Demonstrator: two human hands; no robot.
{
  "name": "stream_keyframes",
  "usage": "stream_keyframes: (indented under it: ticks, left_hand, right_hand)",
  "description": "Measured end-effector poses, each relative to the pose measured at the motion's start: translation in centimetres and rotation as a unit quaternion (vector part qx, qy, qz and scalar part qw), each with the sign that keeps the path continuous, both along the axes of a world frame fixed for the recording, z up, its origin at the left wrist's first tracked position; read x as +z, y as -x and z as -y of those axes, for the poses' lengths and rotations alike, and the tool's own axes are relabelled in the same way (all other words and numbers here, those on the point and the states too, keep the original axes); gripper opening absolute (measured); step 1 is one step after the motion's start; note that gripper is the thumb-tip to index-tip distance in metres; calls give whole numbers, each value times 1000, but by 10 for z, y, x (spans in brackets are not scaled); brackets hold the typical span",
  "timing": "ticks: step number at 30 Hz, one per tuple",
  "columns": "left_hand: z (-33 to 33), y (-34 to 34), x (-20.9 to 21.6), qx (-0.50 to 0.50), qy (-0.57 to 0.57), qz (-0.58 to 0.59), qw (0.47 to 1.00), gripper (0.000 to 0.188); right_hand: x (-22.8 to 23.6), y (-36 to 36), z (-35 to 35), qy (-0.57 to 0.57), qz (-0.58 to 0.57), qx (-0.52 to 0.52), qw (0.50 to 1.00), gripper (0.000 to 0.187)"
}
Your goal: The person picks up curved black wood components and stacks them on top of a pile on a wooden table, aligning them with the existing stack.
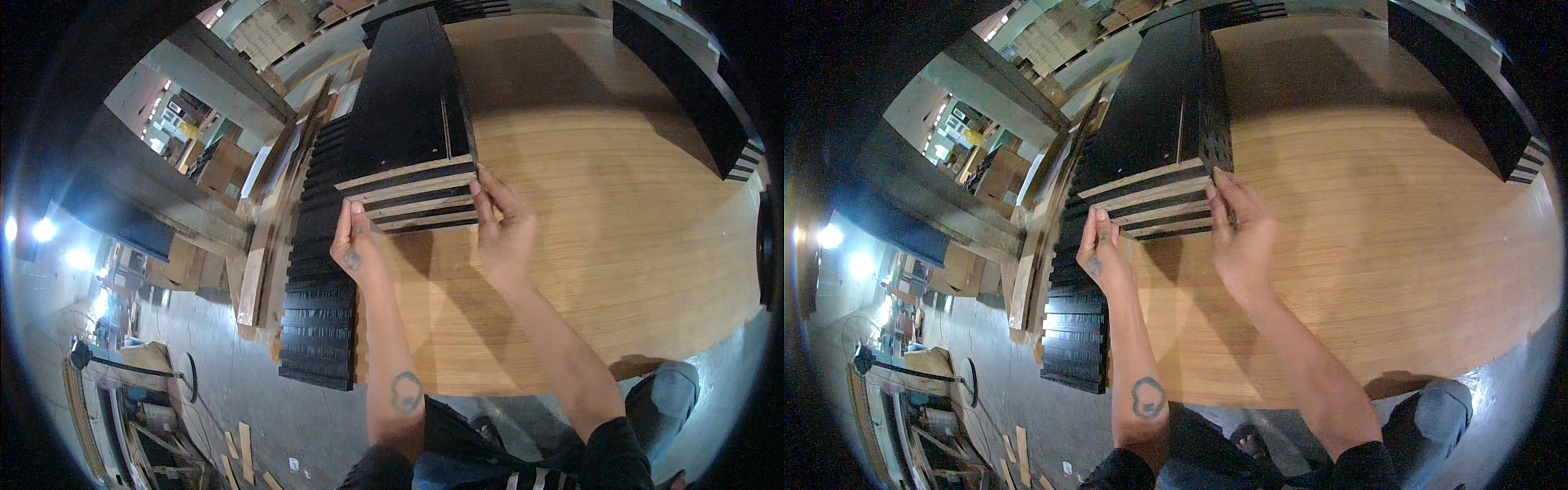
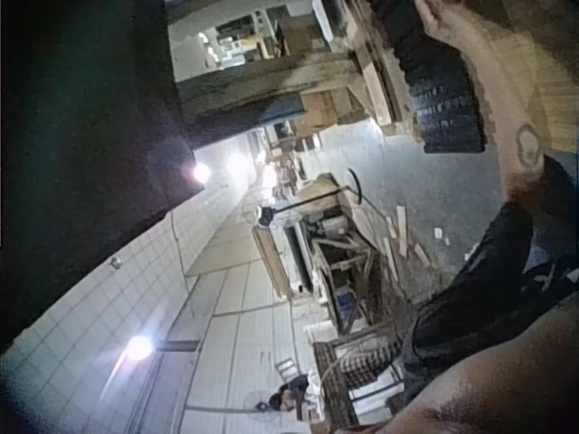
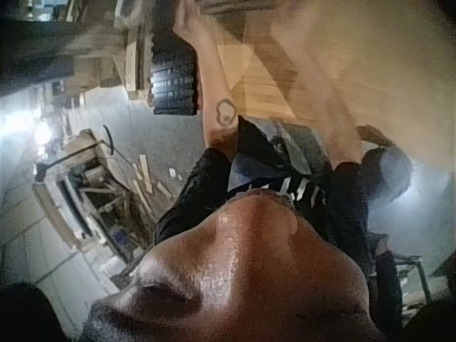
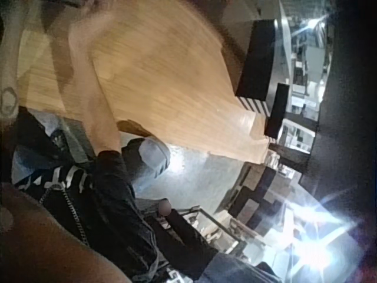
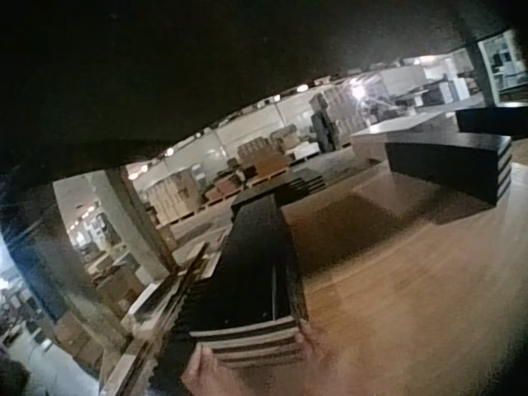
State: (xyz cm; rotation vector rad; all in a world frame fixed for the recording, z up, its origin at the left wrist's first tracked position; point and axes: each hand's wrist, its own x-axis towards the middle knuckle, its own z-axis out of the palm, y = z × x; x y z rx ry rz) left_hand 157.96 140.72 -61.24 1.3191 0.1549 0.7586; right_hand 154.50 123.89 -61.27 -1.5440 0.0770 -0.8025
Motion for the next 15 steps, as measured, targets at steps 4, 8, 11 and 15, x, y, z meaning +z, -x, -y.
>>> stream_keyframes:
  ticks: [4, 8, 11, 15]
  left_hand:
    - [-16, 2, -6, -66, -119, -66, 989, 36]
    - [-21, 0, -8, -75, -115, -92, 986, 40]
    - [-30, -5, -14, -100, -92, -62, 989, 42]
    - [-27, -6, -15, -98, -78, -66, 990, 41]
  right_hand:
    - [-8, -2, -5, 18, 18, -11, 1000, 30]
    - [-3, -1, -1, -1, -29, 13, 1000, 28]
    - [-8, -6, 0, 25, 20, 0, 999, 26]
    - [-8, -7, 5, 27, 12, 8, 1000, 26]
